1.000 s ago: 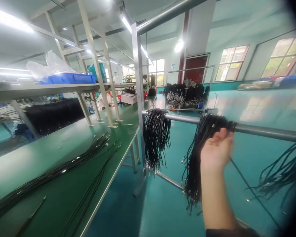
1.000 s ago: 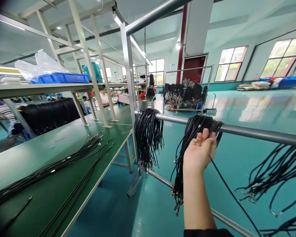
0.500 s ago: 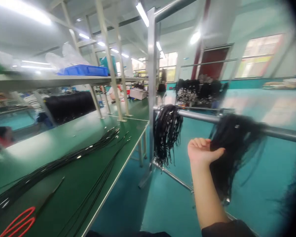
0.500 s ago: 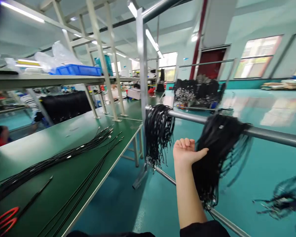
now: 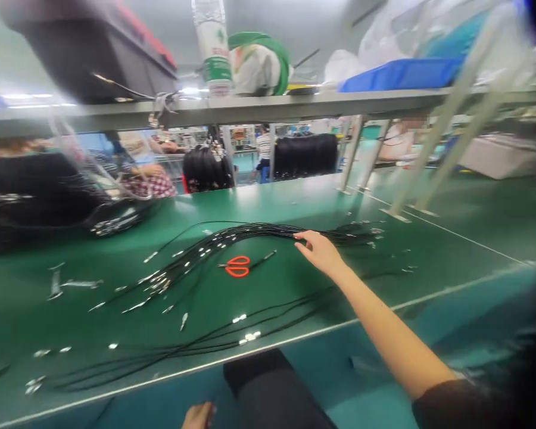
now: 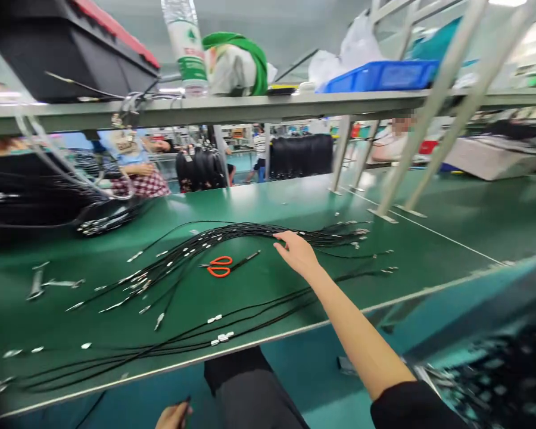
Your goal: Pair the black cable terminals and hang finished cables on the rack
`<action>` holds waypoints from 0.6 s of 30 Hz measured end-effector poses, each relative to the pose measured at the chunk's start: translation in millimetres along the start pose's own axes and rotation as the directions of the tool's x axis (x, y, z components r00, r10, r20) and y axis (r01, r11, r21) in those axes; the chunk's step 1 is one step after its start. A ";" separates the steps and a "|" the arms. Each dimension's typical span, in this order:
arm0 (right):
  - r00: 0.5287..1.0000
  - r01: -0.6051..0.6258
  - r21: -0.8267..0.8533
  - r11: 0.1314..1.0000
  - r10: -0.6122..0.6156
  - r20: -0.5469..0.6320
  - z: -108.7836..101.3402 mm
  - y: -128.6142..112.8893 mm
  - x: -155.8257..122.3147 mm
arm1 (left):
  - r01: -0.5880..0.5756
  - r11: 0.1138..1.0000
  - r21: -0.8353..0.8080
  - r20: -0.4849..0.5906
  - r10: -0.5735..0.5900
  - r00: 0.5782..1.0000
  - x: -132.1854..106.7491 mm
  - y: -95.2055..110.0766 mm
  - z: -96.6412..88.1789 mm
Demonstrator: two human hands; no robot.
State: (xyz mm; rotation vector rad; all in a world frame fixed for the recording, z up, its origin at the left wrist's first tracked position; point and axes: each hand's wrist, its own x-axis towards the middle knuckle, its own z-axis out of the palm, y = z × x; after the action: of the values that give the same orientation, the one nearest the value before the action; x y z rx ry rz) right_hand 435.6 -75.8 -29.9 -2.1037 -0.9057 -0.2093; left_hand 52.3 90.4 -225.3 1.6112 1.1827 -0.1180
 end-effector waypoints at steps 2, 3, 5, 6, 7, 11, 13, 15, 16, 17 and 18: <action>0.996 -0.035 -0.134 0.990 0.046 0.078 26.5 11.3 35.1 | -0.029 0.999 -0.035 0.086 0.032 0.996 2.3 0.4 -3.5; 0.991 -0.058 -0.196 0.979 0.080 0.105 37.9 17.5 49.3 | -0.078 0.995 -0.059 0.157 0.086 0.984 -1.5 5.0 -6.8; 0.978 -0.096 -0.301 0.949 0.145 0.147 56.7 29.3 70.6 | -0.209 0.968 -0.138 0.310 0.243 0.919 -17.6 24.8 -15.2; 0.972 -0.106 -0.339 0.935 0.170 0.163 64.0 34.5 77.7 | -0.256 0.949 -0.184 0.373 0.308 0.875 -27.8 39.7 -19.5; 0.967 -0.111 -0.368 0.923 0.185 0.174 69.8 38.8 82.8 | -0.278 0.929 -0.244 0.409 0.359 0.839 -37.6 57.4 -23.6; 0.975 -0.096 -0.384 0.919 0.165 0.152 79.0 47.8 89.5 | -0.288 0.820 -0.495 0.350 0.492 0.797 -50.7 138.4 -35.4; 0.989 -0.078 -0.339 0.937 0.117 0.096 74.6 48.1 90.5 | -0.206 0.748 -0.631 0.293 0.475 0.829 -36.5 174.1 -40.6; 0.998 -0.055 -0.267 0.962 0.064 0.024 62.8 47.3 93.0 | -0.020 0.633 -0.774 0.289 0.381 0.878 -14.0 202.6 -47.9; 0.999 -0.047 -0.222 0.974 0.044 -0.016 53.8 46.9 94.9 | 0.081 0.562 -0.823 0.299 0.308 0.903 -1.8 214.0 -52.7; 0.998 -0.040 -0.172 0.984 0.030 -0.059 42.8 46.3 97.1 | 0.115 0.515 -0.850 0.286 0.265 0.921 10.0 223.6 -58.0; 0.994 -0.037 -0.117 0.992 0.024 -0.107 30.4 45.7 99.3 | 0.119 0.478 -0.870 0.257 0.234 0.938 21.0 231.6 -63.9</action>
State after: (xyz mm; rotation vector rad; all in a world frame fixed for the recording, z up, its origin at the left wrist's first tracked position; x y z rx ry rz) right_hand 533.7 -19.1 -35.2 -2.1923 -0.8150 -0.3633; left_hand 201.4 171.1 -53.7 0.6319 0.6812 0.2346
